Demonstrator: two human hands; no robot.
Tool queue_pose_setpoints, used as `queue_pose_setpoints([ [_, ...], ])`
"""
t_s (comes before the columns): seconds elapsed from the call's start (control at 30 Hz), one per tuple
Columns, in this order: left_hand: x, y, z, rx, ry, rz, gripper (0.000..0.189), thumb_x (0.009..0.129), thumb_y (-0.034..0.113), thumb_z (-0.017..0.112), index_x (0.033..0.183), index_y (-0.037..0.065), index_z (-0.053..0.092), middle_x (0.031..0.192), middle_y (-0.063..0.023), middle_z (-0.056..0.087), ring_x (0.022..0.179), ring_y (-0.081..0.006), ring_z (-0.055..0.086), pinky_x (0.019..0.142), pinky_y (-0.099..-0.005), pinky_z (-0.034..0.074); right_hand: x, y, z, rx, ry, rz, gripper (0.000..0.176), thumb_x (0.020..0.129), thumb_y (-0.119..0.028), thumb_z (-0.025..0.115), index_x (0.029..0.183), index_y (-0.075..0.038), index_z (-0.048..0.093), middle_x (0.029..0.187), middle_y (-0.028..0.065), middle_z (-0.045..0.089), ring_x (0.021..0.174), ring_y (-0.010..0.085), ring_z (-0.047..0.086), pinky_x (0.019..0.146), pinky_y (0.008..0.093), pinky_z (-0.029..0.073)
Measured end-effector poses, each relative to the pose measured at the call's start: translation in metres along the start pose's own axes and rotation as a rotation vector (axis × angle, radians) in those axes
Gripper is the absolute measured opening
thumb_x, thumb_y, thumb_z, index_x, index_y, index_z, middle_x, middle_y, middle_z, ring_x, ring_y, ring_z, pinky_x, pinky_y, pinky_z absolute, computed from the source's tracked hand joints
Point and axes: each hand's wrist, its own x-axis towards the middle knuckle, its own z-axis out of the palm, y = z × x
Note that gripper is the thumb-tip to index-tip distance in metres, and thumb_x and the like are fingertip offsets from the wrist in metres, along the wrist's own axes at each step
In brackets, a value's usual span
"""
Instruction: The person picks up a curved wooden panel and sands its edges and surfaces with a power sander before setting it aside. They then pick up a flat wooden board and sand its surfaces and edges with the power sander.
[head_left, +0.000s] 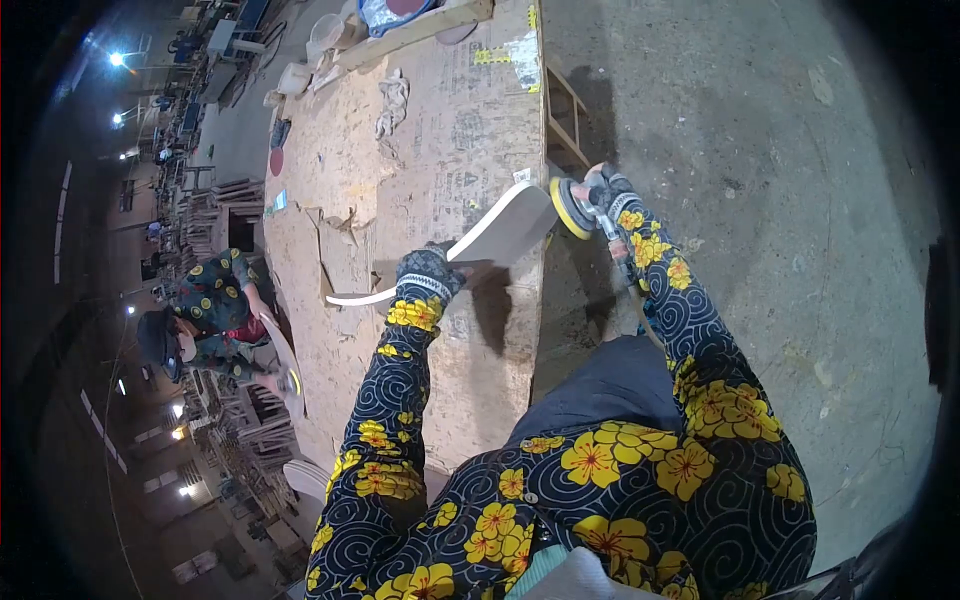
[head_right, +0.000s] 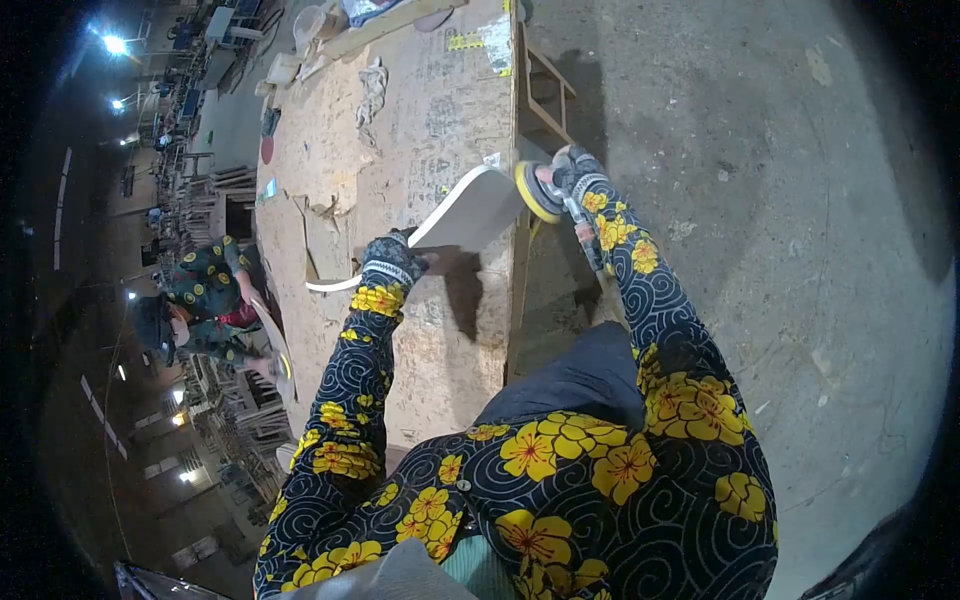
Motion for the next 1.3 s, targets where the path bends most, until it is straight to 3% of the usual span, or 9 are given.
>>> queue_pose_setpoints([
  [0.1,0.005,0.003,-0.011,0.020,-0.050,-0.025,0.062,0.073,0.046,0.078,0.121,0.011,0.064,0.107,-0.0179,0.069,0.103,-0.0341,0.065,0.092,-0.0429,0.051,-0.061,-0.102,-0.025,0.203,-0.053,-0.146,0.051,0.067,-0.033,0.086,0.102,-0.009,0.058,0.096,0.0096,0.063,0.090,0.0239,0.062,0.080,0.0382,0.052],
  [0.17,0.011,0.007,-0.020,0.064,-0.108,-0.072,0.061,0.072,0.046,0.079,0.120,0.010,0.064,0.107,-0.0170,0.069,0.103,-0.0341,0.065,0.092,-0.0428,0.051,-0.094,-0.172,-0.033,-0.321,-0.028,-0.441,0.051,0.070,-0.039,0.080,0.103,-0.007,0.059,0.101,0.0142,0.064,0.092,0.0306,0.064,0.082,0.0410,0.053],
  [0.23,0.015,0.005,-0.019,0.069,-0.139,-0.088,0.061,0.073,0.049,0.077,0.122,0.014,0.063,0.112,-0.0166,0.067,0.108,-0.0323,0.063,0.095,-0.0425,0.049,-0.114,-0.226,-0.013,-0.706,-0.146,-0.549,0.035,0.083,-0.025,0.064,0.113,-0.008,0.060,0.105,0.0241,0.065,0.097,0.0357,0.066,0.083,0.0451,0.055],
  [0.33,0.020,-0.006,-0.009,0.014,-0.096,-0.033,0.060,0.073,0.048,0.077,0.120,0.013,0.064,0.112,-0.0167,0.068,0.106,-0.0323,0.064,0.093,-0.0421,0.050,-0.146,-0.259,0.028,-0.954,-0.260,-0.605,0.038,0.088,-0.017,0.058,0.125,-0.011,0.054,0.118,0.0223,0.059,0.100,0.0362,0.066,0.079,0.0476,0.056],
  [0.43,0.014,0.001,-0.017,0.026,-0.101,-0.020,0.062,0.074,0.048,0.076,0.121,0.011,0.063,0.112,-0.0166,0.067,0.107,-0.0312,0.064,0.093,-0.0420,0.050,-0.145,-0.242,0.040,-0.898,-0.148,-0.827,0.028,0.091,-0.023,0.055,0.113,-0.007,0.059,0.114,0.0244,0.061,0.094,0.0367,0.068,0.076,0.0448,0.057],
  [0.67,0.023,-0.012,0.001,-0.044,-0.023,-0.041,0.057,0.070,0.039,0.081,0.117,0.011,0.066,0.102,-0.0172,0.071,0.098,-0.0327,0.067,0.086,-0.0407,0.053,-0.100,-0.222,-0.016,-0.708,-0.089,-0.496,0.056,0.072,-0.039,0.076,0.116,-0.009,0.057,0.110,0.0212,0.063,0.099,0.0376,0.065,0.083,0.0456,0.053],
  [0.97,0.025,-0.010,0.006,0.039,0.020,-0.121,0.059,0.068,0.034,0.086,0.115,0.003,0.067,0.099,-0.0157,0.073,0.093,-0.0287,0.070,0.084,-0.0371,0.054,-0.044,-0.079,-0.004,0.189,-0.052,-0.164,0.052,0.064,-0.040,0.087,0.099,-0.011,0.063,0.099,0.0130,0.066,0.098,0.0250,0.063,0.090,0.0378,0.048],
  [1.17,0.027,-0.027,0.014,-0.266,0.012,-0.084,0.067,0.066,0.029,0.088,0.119,-0.001,0.063,0.102,-0.0179,0.072,0.096,-0.0295,0.069,0.086,-0.0370,0.054,-0.009,0.007,0.024,0.176,-0.062,0.005,0.059,0.060,-0.045,0.088,0.100,-0.009,0.065,0.100,0.0146,0.067,0.097,0.0260,0.064,0.089,0.0378,0.050],
  [1.3,0.035,-0.018,0.006,-0.234,0.000,-0.127,0.062,0.064,0.025,0.090,0.113,-0.002,0.065,0.099,-0.0159,0.072,0.092,-0.0262,0.070,0.083,-0.0364,0.054,-0.038,-0.015,-0.004,-0.493,-0.212,0.162,0.056,0.077,-0.047,0.076,0.115,-0.007,0.063,0.113,0.0179,0.067,0.111,0.0324,0.063,0.093,0.0394,0.050],
])
